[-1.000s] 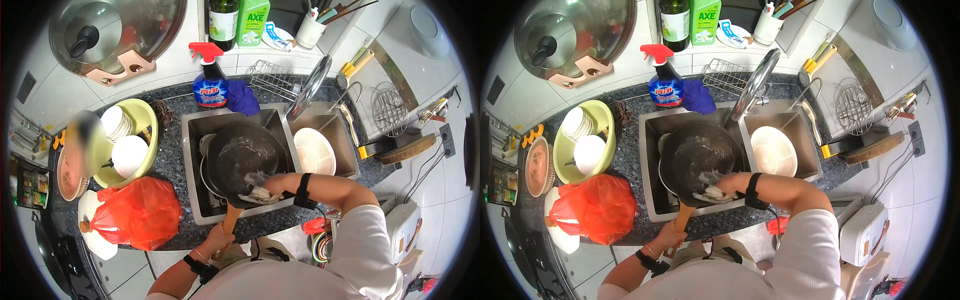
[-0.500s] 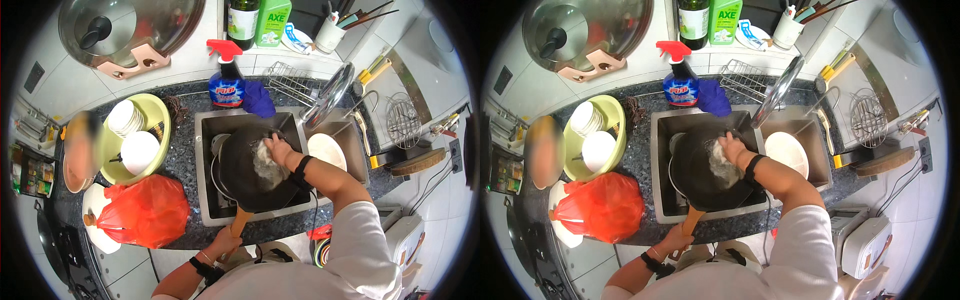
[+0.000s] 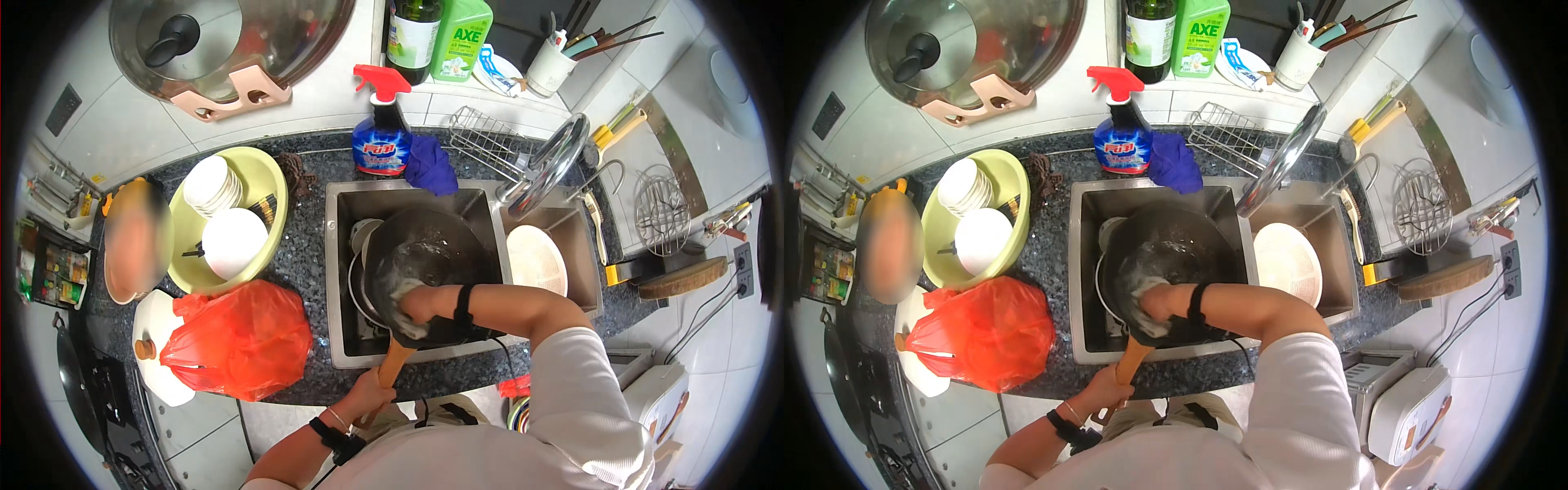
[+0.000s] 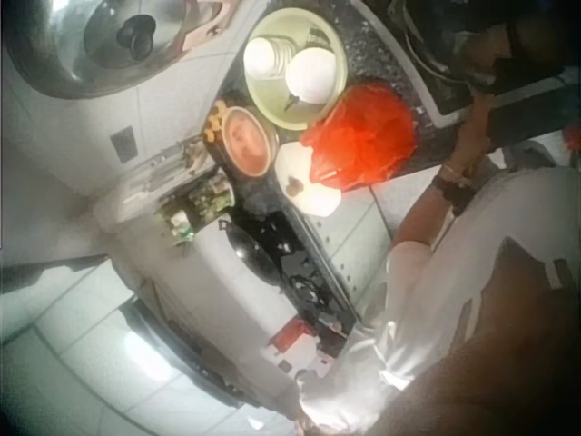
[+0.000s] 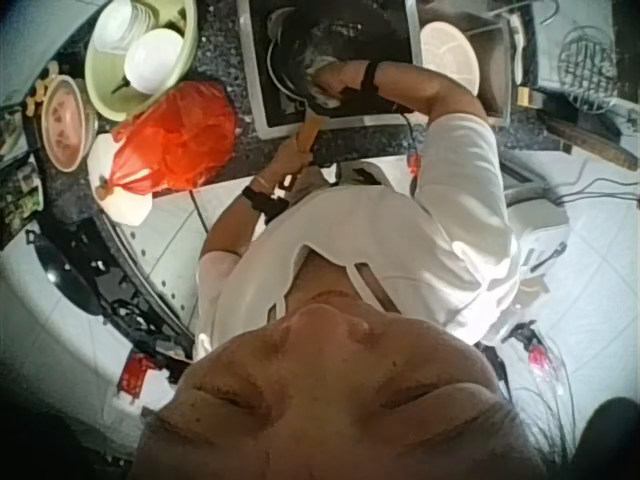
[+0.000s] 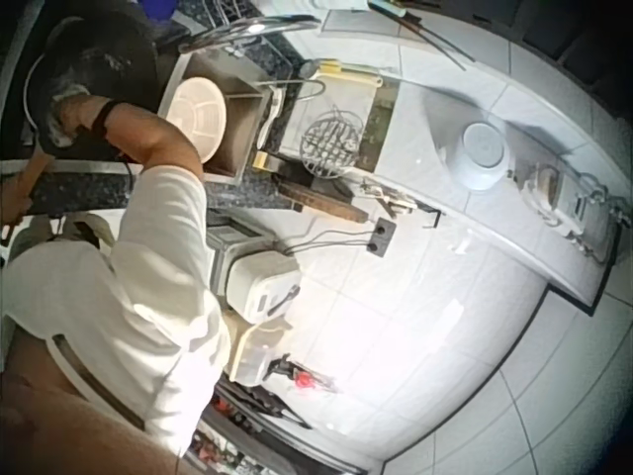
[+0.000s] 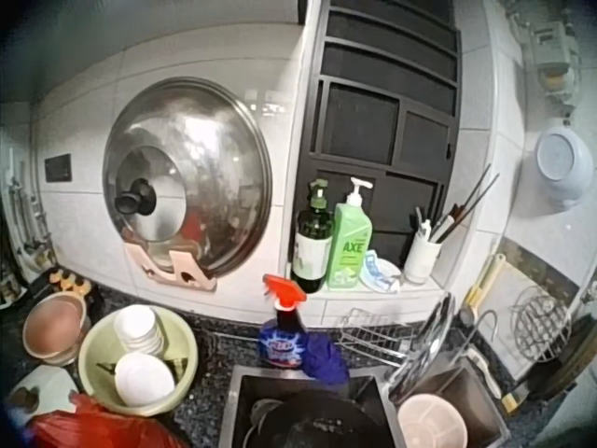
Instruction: The person is washing a large pan and its lid in a kitchen sink using soap and a sponge.
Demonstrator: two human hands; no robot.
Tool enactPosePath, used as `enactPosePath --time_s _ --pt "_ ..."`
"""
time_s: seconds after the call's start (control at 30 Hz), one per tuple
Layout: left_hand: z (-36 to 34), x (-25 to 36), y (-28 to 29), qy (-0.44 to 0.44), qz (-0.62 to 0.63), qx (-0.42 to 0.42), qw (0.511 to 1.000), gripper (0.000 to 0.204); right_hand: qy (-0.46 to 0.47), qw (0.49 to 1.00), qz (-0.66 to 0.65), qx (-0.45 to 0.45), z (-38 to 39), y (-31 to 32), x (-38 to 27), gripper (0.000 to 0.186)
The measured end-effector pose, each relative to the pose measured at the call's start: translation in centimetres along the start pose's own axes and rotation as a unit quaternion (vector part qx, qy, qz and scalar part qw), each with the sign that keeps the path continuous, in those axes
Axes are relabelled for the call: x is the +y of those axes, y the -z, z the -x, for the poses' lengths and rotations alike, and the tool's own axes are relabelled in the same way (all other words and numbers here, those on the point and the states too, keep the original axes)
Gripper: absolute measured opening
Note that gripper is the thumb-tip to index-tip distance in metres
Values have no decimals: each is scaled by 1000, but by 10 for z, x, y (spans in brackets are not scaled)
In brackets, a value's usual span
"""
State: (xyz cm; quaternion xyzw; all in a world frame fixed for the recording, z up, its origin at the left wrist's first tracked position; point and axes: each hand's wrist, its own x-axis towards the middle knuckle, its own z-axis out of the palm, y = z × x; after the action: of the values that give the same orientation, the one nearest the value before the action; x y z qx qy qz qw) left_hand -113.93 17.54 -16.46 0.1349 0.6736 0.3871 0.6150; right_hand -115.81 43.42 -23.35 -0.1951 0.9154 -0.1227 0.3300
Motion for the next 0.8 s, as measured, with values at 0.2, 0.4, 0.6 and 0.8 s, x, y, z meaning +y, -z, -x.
enactPosePath --time_s 0.2,0.4,0.6,0.8 --pt "9 19 -1 31 -44 6 999 40 -167 974 32 152 -23 72 31 23" --pt "1 5 -4 14 -29 6 999 41 -416 901 -30 119 14 52 121 26" --pt "2 7 -4 9 -6 11 1000 35 -385 917 0 -108 43 -2 100 30" --pt "2 9 -3 10 -6 5 1000 37 -47 990 -115 -62 49 -75 89 30"
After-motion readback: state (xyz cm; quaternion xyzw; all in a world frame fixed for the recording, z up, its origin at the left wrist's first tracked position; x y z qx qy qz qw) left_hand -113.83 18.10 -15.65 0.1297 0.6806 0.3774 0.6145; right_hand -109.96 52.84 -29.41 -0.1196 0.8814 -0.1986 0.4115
